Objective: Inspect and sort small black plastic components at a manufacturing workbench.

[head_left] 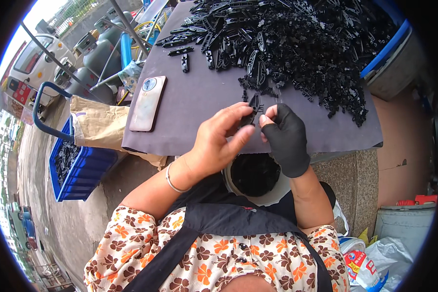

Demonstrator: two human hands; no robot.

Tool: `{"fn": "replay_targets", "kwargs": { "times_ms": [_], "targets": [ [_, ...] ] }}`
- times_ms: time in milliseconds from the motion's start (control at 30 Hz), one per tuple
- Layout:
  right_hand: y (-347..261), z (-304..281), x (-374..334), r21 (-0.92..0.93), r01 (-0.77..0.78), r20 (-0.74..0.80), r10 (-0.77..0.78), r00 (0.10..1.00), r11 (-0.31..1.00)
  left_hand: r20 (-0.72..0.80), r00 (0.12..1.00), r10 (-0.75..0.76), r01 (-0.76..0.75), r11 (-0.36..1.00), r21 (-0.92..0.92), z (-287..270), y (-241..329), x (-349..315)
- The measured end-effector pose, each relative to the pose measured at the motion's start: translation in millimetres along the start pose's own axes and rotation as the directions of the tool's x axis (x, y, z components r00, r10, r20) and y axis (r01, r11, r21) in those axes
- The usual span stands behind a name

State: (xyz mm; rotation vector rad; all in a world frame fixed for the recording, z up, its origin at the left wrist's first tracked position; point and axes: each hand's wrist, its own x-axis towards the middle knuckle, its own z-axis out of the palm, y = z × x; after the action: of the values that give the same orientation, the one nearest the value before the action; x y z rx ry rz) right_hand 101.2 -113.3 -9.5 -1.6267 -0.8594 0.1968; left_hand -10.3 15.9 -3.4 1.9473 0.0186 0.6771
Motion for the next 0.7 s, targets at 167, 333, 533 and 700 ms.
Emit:
{"fn": "replay_targets", "kwargs": {
  "times_ms": [167,333,533,700],
  "targets": [
    [-8.7,8.4,-3.9,0.467,-0.278,0.191,0.211,0.959,0.84,-0.031,0.972,0.232,-0.212,0.929,0.302,4.8,0.0,0.8],
    [2.1,2.8,2.7,0.146,-0.019,0.077,0.008,0.997,0.989,-0.065,0.981,-0.18,0.185,0.979,0.087,-3.4,-2.4,1.8],
    [-0.2,-12.6,7.8,0.05,0.002,0.232,-0.014,0.973,0.999,0.054,0.981,-0.185,0.19,0.977,-0.102,-6.7,0.7,-5.1],
    [-5.8,-22.6,3.7,0.138,-0.094,0.329,0.044,0.943,0.986,0.287,0.928,-0.239,0.316,0.912,-0.263,-15.8,7.3,-3.0]
  ]
}}
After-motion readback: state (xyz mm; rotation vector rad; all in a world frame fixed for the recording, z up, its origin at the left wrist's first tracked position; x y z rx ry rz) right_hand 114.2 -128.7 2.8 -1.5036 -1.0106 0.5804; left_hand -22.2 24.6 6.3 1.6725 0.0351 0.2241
